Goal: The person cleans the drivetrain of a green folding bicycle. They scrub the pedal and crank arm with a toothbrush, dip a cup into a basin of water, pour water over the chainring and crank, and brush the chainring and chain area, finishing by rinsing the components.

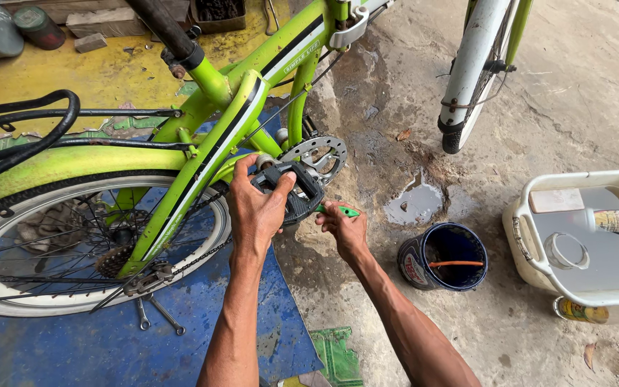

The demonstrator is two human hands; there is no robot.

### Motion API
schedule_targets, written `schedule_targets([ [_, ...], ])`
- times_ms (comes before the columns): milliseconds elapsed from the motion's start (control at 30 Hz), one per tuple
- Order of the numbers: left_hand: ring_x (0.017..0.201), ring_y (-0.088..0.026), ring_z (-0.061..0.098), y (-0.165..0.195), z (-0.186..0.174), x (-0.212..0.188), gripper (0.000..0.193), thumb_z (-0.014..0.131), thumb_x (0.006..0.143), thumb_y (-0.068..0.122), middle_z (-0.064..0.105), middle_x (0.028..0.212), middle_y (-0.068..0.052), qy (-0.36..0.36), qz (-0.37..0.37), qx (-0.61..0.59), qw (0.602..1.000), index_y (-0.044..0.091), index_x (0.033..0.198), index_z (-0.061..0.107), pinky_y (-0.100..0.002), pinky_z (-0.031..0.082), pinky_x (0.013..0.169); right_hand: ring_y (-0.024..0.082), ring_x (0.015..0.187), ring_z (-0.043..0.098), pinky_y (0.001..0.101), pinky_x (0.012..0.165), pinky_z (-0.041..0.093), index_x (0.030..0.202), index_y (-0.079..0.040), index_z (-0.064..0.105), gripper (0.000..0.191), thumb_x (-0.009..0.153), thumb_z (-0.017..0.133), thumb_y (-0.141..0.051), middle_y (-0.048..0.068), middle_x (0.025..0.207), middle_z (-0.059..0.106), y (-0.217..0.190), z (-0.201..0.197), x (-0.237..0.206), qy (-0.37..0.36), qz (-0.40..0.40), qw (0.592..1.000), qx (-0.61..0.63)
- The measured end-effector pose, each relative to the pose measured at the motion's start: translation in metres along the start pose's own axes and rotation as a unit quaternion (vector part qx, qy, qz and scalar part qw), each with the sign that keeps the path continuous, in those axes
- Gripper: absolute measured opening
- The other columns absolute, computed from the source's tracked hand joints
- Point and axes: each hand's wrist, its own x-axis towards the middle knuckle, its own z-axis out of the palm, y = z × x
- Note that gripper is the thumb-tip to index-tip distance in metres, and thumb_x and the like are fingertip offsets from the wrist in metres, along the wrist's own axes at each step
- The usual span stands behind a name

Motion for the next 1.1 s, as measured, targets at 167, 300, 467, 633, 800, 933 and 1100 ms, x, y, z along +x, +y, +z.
schedule_targets([
  [167,0.049,-0.016,0.064,0.002,-0.002,-0.002,0.059,0.080,0.081,0.022,0.072,0.078,-0.012,0.001,-0.002,-0.011,1.000,0.002,0.130,0.054,-0.032,0.049,0.031,0.017,0.058,0.073,0.0260,0.045,0.057,0.106,0.002,0.073,0.025,0.100,0.064,-0.020,0.014,0.071,0.074,-0.017,-0.004,0.003,0.016,-0.159,0.949,-0.271],
  [300,0.049,-0.019,0.066,0.004,-0.004,-0.002,0.063,0.080,0.077,0.023,0.073,0.079,-0.012,-0.005,0.006,0.006,1.000,0.003,0.130,0.052,-0.034,0.051,0.031,0.018,0.055,0.072,0.0278,0.041,0.056,0.106,0.002,0.075,0.026,0.100,0.060,-0.019,0.013,0.072,0.077,-0.020,0.004,0.013,-0.012,-0.100,0.925,-0.366],
  [467,0.054,-0.023,0.071,0.003,-0.006,0.001,0.061,0.080,0.077,0.025,0.075,0.081,-0.016,0.001,0.008,0.053,0.999,0.002,0.128,0.055,-0.036,0.056,0.039,0.018,0.055,0.071,0.0304,0.043,0.057,0.112,-0.002,0.073,0.025,0.100,0.062,-0.021,0.012,0.077,0.079,-0.020,-0.006,0.022,-0.076,-0.116,0.919,-0.368],
  [633,0.060,-0.024,0.074,0.001,-0.007,0.003,0.062,0.081,0.077,0.025,0.075,0.085,-0.018,0.011,0.036,0.089,0.995,0.000,0.127,0.055,-0.038,0.058,0.048,0.016,0.070,0.076,0.0302,0.059,0.065,0.117,-0.004,0.072,0.025,0.101,0.058,-0.017,0.013,0.095,0.079,-0.037,-0.012,0.030,-0.216,-0.258,0.821,-0.461],
  [800,0.073,-0.026,0.077,-0.004,-0.008,0.004,0.059,0.080,0.076,0.027,0.076,0.089,-0.019,0.009,0.045,0.102,0.994,0.000,0.124,0.058,-0.039,0.061,0.067,0.019,0.072,0.072,0.0323,0.061,0.063,0.117,-0.003,0.073,0.024,0.098,0.064,-0.015,0.014,0.096,0.075,-0.067,-0.010,0.028,-0.290,-0.253,0.733,-0.560],
  [933,0.084,-0.033,0.076,-0.009,-0.011,0.005,0.061,0.081,0.074,0.027,0.075,0.096,-0.022,0.023,0.063,0.130,0.989,-0.002,0.123,0.058,-0.043,0.058,0.080,0.019,0.065,0.063,0.0352,0.054,0.056,0.101,0.002,0.070,0.016,0.103,0.064,-0.012,0.013,0.091,0.069,-0.063,0.004,0.016,-0.289,-0.274,0.655,-0.643],
  [1100,0.095,-0.041,0.072,-0.017,-0.019,0.006,0.064,0.084,0.073,0.027,0.071,0.105,-0.028,0.023,0.073,0.209,0.975,-0.005,0.123,0.060,-0.048,0.055,0.087,0.014,0.056,0.056,0.0336,0.047,0.051,0.122,-0.003,0.070,0.031,0.093,0.059,0.001,0.008,0.083,0.066,-0.069,0.005,0.012,-0.303,-0.284,0.651,-0.635],
])
